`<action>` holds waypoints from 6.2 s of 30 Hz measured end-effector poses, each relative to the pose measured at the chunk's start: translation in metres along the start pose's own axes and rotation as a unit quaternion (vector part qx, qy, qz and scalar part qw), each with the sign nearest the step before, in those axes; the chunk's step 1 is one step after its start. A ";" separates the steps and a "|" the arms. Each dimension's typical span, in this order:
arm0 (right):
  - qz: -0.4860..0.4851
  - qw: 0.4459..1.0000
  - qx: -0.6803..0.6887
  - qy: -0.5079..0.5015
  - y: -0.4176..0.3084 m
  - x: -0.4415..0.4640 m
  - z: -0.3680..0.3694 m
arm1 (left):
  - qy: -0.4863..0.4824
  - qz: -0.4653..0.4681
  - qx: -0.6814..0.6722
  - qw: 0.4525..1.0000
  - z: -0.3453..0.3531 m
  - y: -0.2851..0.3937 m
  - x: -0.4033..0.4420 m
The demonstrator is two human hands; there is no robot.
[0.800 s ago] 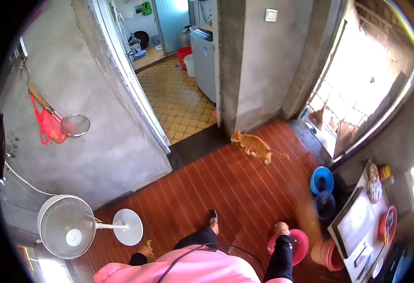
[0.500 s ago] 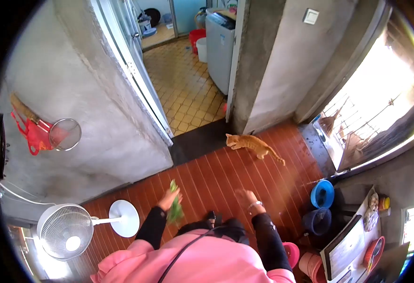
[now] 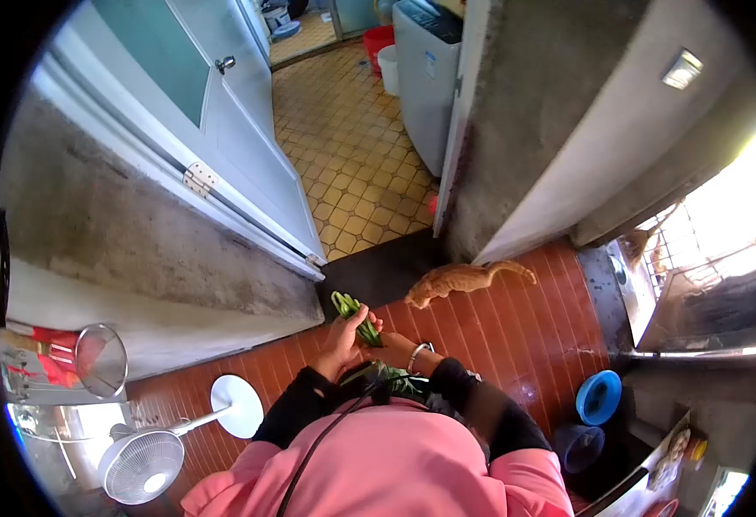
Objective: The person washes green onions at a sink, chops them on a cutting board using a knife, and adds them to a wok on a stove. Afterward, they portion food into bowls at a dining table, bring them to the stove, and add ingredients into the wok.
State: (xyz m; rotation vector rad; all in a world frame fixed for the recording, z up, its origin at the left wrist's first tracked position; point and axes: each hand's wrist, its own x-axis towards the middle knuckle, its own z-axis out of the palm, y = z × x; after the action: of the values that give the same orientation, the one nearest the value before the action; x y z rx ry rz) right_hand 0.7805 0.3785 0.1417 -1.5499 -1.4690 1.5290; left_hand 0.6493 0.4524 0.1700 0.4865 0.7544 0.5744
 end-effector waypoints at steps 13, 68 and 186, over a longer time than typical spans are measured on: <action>-0.118 0.959 -0.259 0.016 -0.063 0.215 -0.075 | -0.071 -0.050 0.043 0.995 -0.078 0.161 0.144; -0.097 0.765 0.343 0.536 -0.253 0.972 -0.977 | -0.037 -0.099 0.211 0.972 0.030 0.893 1.055; 0.278 0.659 0.226 0.662 0.316 1.350 -1.112 | -0.167 -0.100 0.585 0.788 -0.107 0.738 1.843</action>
State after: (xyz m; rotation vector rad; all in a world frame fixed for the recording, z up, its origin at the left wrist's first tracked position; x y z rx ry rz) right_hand 1.6105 1.8626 -0.3749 -2.0359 0.2370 0.4493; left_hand 1.4342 2.1987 -0.3656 1.5942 0.7390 -0.2725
